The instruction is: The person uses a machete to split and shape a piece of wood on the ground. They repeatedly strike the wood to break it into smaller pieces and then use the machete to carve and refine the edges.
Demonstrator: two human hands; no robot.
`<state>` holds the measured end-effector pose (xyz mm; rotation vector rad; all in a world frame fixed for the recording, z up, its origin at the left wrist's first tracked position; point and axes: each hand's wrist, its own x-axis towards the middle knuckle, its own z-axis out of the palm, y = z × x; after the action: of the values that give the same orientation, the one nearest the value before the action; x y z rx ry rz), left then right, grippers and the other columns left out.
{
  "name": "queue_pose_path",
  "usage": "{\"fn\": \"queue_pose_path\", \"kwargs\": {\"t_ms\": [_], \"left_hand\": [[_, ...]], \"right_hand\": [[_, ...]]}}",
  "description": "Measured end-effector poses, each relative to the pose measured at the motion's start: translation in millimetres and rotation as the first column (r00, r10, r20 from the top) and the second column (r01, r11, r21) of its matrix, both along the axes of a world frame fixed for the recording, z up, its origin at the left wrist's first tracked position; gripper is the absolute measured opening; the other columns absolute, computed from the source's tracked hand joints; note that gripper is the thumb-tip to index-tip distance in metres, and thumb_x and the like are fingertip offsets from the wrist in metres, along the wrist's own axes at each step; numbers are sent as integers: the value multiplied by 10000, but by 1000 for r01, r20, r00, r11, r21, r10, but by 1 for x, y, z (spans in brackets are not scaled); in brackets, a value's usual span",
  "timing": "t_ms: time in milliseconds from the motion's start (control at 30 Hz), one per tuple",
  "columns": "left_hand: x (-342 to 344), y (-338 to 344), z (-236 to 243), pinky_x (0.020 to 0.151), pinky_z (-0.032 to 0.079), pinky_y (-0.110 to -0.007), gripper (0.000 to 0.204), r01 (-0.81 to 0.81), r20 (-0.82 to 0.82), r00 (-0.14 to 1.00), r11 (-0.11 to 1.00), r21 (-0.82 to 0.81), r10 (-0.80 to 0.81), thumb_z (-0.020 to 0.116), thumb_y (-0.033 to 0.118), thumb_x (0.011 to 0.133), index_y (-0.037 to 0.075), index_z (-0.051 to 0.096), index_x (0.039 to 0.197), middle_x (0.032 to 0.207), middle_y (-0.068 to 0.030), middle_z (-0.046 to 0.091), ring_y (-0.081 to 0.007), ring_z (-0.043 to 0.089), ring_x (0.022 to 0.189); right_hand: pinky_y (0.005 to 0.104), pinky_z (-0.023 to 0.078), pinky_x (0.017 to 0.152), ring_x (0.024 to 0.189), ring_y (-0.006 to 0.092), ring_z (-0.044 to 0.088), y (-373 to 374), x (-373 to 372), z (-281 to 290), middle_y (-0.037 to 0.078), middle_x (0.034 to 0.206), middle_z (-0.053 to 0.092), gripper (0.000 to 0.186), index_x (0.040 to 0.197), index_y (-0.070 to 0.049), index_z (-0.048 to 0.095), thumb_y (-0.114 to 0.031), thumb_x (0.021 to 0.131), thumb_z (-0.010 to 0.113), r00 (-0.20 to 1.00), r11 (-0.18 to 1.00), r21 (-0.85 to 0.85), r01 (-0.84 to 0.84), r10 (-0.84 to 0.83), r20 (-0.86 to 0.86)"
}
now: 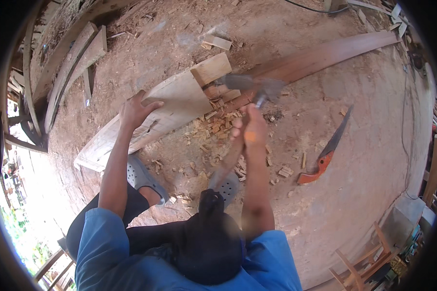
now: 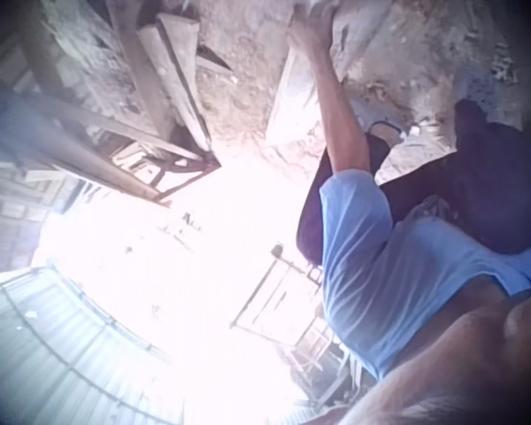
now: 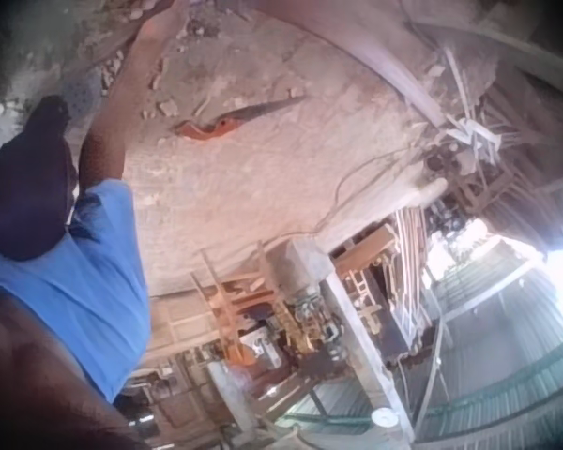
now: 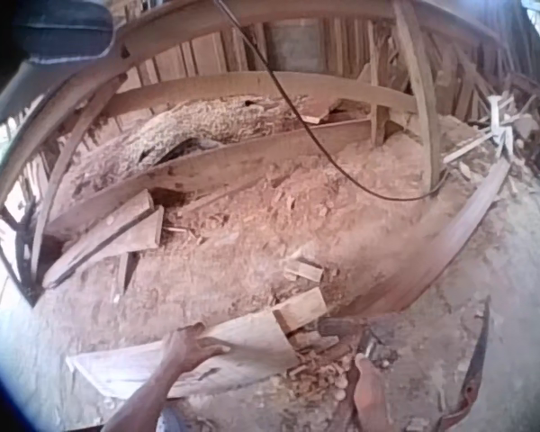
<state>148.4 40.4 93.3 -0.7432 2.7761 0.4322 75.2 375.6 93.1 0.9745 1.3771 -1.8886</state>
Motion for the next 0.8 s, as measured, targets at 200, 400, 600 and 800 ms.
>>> {"fn": "queue_pose_path", "kwargs": {"t_ms": [200, 400, 600, 800], "left_hand": [[-7, 0, 5, 957, 519, -505, 996, 5, 24, 1000, 1000, 25, -6, 718, 780, 727, -17, 613, 1316, 1165, -255, 714, -419, 677, 1123], [-7, -3, 0, 905, 539, -490, 873, 8, 26, 1000, 1000, 29, -9, 733, 763, 730, 41, 654, 1216, 1073, -201, 738, -378, 698, 1074], [-5, -8, -2, 884, 533, -515, 911, 17, 21, 1000, 999, 28, -17, 736, 755, 724, 3, 646, 1229, 1082, -265, 722, -425, 696, 1056], [-7, -11, -7, 925, 537, -481, 913, 17, -33, 999, 999, 36, -16, 747, 752, 720, 56, 642, 1301, 1111, -210, 736, -372, 695, 1094]], "right_hand": [[312, 437, 422, 469, 134, 499, -6, -9, 11, -6, 646, 516, 397, 1089, -100, 559, -490, 1018, 539, 977, 976, -81, -202, 195, -86], [309, 444, 447, 486, 129, 491, 6, -2, -2, -10, 643, 510, 404, 1117, -92, 577, -482, 1016, 550, 964, 938, -225, -263, 267, -10], [311, 420, 448, 495, 123, 497, 20, -2, -9, -15, 641, 515, 375, 1076, -118, 575, -487, 1014, 556, 986, 977, -145, -158, 149, -68], [300, 442, 451, 487, 134, 513, 1, 1, 14, 0, 649, 528, 385, 1129, -86, 581, -456, 1024, 560, 957, 958, -49, -283, 278, -88]]}}
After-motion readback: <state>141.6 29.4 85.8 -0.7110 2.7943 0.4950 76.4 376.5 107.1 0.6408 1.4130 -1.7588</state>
